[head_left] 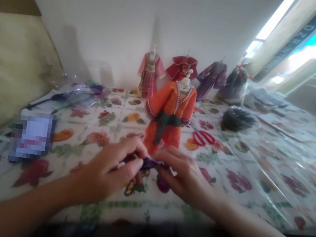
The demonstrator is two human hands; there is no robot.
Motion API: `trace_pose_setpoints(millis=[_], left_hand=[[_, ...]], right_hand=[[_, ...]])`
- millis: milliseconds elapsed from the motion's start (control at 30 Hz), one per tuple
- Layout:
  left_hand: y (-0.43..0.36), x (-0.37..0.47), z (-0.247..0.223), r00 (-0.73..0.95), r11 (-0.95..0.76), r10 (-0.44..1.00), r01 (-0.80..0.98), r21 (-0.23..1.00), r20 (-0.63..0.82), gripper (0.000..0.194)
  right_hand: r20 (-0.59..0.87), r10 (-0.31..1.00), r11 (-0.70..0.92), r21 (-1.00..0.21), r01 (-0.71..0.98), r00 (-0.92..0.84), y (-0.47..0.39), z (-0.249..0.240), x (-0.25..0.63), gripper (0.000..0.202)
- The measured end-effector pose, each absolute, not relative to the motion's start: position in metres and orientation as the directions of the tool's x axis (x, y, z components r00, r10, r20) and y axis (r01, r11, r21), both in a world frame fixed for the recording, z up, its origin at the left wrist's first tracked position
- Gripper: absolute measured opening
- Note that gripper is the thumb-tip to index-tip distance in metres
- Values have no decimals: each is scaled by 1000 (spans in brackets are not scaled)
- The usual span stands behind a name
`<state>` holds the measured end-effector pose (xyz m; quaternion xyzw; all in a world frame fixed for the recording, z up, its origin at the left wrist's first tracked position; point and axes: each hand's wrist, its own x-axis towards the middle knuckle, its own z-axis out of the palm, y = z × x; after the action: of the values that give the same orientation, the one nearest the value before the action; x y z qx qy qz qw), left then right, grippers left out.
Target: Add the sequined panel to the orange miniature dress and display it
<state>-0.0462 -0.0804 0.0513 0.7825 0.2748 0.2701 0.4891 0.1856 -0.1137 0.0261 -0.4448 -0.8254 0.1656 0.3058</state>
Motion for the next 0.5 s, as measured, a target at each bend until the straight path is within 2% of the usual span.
trace_pose_setpoints(millis=[67,167,233,300,367,433,500], left_hand=[[-86,-40,49,721,-423,677,217,880,147,13],[-90,-29,46,752,-518,642,283,808,148,11],[-91,-19,41,774,-609,602,285,741,197,9],[-93,-11,34,803,-728,531,267,631,273,12],[-96,-5,28,829,-875,416,252,414,375,19],[-102,-4,26,855,-970,240,225,89,460,27],[-109,-7,30,895,-975,66,152,-162,442,30]], right_hand=[[285,876,479,-612,630,-389,-116,18,188,17],[136,937,302,-775,555,-320,-119,7,192,23],[43,954,181,-872,455,-298,-120,1,194,22],[36,957,145,-918,369,-287,-119,-4,198,24],[100,958,182,-936,302,-269,-117,-9,202,28],[167,960,215,-953,211,-226,-115,-13,207,28],[164,969,182,-980,84,-187,-114,-19,212,26]])
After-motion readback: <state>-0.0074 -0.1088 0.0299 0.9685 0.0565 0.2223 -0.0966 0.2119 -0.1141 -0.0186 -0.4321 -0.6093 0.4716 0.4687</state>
